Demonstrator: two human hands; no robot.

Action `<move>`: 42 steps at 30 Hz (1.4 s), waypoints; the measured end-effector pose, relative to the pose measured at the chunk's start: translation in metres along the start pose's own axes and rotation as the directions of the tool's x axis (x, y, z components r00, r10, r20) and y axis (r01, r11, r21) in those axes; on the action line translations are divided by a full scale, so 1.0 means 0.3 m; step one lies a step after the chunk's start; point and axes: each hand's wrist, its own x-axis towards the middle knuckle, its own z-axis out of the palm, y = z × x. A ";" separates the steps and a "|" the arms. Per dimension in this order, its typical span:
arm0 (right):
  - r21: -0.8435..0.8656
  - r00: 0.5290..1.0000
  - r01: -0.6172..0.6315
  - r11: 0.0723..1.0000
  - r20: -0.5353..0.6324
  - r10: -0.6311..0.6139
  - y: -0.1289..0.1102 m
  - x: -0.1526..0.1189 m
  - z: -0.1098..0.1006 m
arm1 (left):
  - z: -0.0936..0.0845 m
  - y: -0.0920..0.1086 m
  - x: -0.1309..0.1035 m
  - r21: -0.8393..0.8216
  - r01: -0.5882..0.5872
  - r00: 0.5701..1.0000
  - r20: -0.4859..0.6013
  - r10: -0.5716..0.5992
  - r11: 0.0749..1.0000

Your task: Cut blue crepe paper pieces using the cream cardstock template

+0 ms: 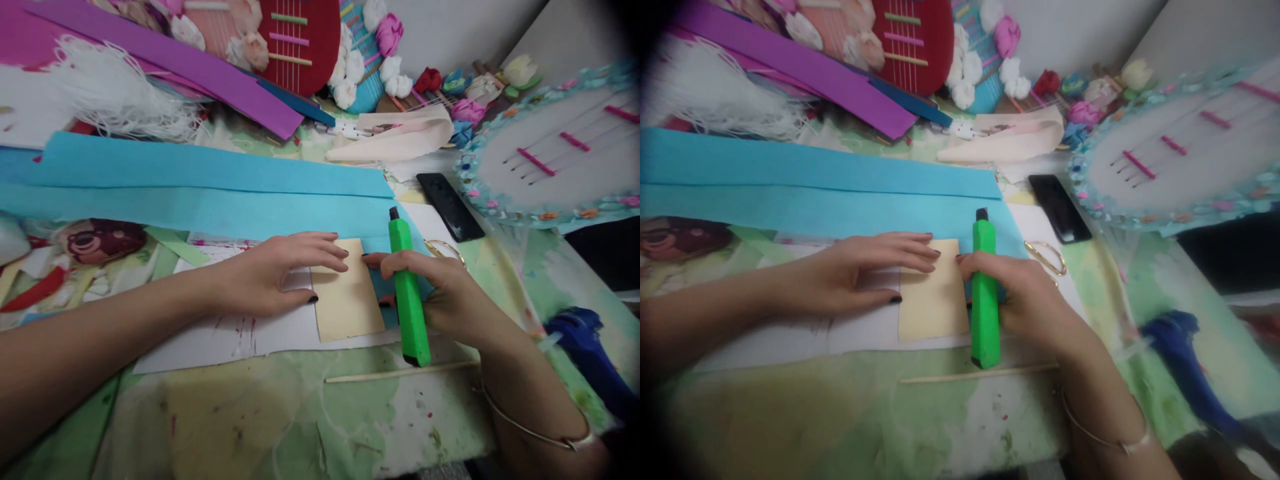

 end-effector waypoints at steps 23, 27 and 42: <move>0.126 0.996 -0.081 0.989 -0.030 0.085 -0.002 0.005 -0.012 | 0.063 0.094 0.030 0.479 -0.062 0.987 0.163 -0.019 0.876; 0.213 0.991 -0.092 0.973 -0.071 0.109 -0.005 0.007 0.001 | 0.071 0.108 0.031 0.526 -0.069 0.984 0.175 -0.029 0.848; 0.368 0.813 -0.207 0.906 -0.450 0.369 -0.028 0.045 0.053 | 0.083 0.147 0.117 0.595 -0.024 0.980 0.174 -0.099 0.803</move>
